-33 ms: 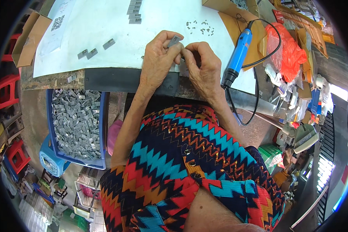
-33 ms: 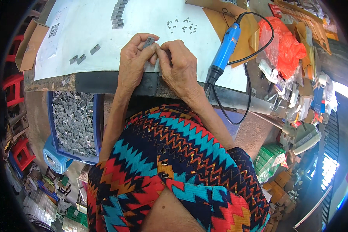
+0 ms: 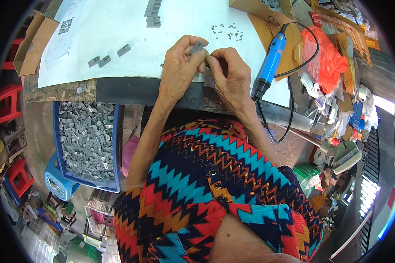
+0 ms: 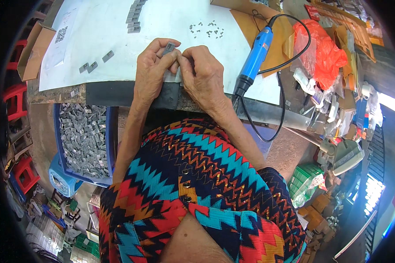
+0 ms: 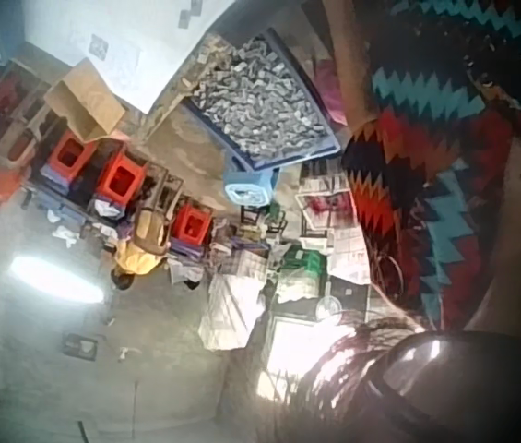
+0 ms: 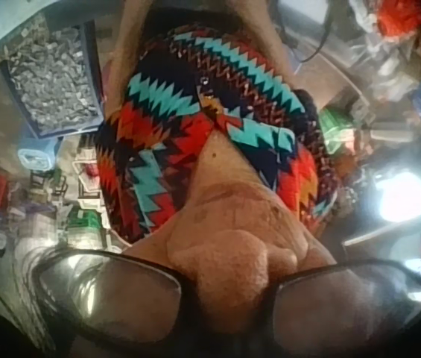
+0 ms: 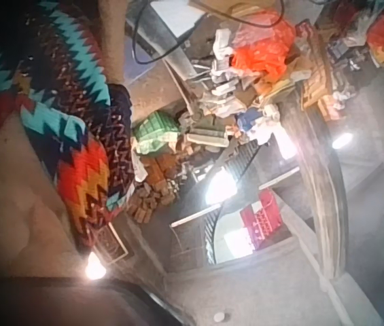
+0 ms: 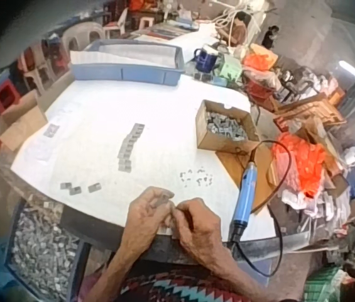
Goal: Assembling small hardware parts using a handheld electric screwdriver at a workbench.
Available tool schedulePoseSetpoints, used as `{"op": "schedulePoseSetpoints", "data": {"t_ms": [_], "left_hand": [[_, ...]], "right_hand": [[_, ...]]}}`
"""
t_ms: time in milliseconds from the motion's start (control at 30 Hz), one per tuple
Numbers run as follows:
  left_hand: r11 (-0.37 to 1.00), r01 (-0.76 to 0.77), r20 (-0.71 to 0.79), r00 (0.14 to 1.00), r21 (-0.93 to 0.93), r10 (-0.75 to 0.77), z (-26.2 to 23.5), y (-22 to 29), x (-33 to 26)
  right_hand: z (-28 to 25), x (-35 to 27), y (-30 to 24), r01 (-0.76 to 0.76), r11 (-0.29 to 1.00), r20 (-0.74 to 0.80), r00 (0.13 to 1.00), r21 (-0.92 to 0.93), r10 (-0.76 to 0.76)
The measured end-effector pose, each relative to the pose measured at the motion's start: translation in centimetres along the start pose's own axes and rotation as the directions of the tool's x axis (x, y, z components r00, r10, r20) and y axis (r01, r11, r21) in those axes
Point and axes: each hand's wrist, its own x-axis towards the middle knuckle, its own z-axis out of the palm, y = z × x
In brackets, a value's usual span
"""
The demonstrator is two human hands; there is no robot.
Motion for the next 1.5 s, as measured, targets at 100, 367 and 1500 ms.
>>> {"op": "schedulePoseSetpoints", "data": {"t_ms": [100,367,1500], "left_hand": [[0.999,0.020,0.005,1.000,-0.032,-0.020,0.0,0.1,0.0],[0.965,0.114,0.074,0.992,-0.236,-0.099,-0.4,0.1,0.1],[0.877,0.408,0.264,0.902,-0.255,-0.343,-1.0,1.3,0.4]], "right_hand": [[-0.2,0.1,0.1,-0.031,0.999,0.020,0.999,-0.023,0.031],[-1.2,0.9,0.3,-0.160,0.986,0.049,0.986,0.052,0.157],[-3.1,3.4,1.8,0.136,0.981,0.477,0.859,0.140,-0.187]]}}
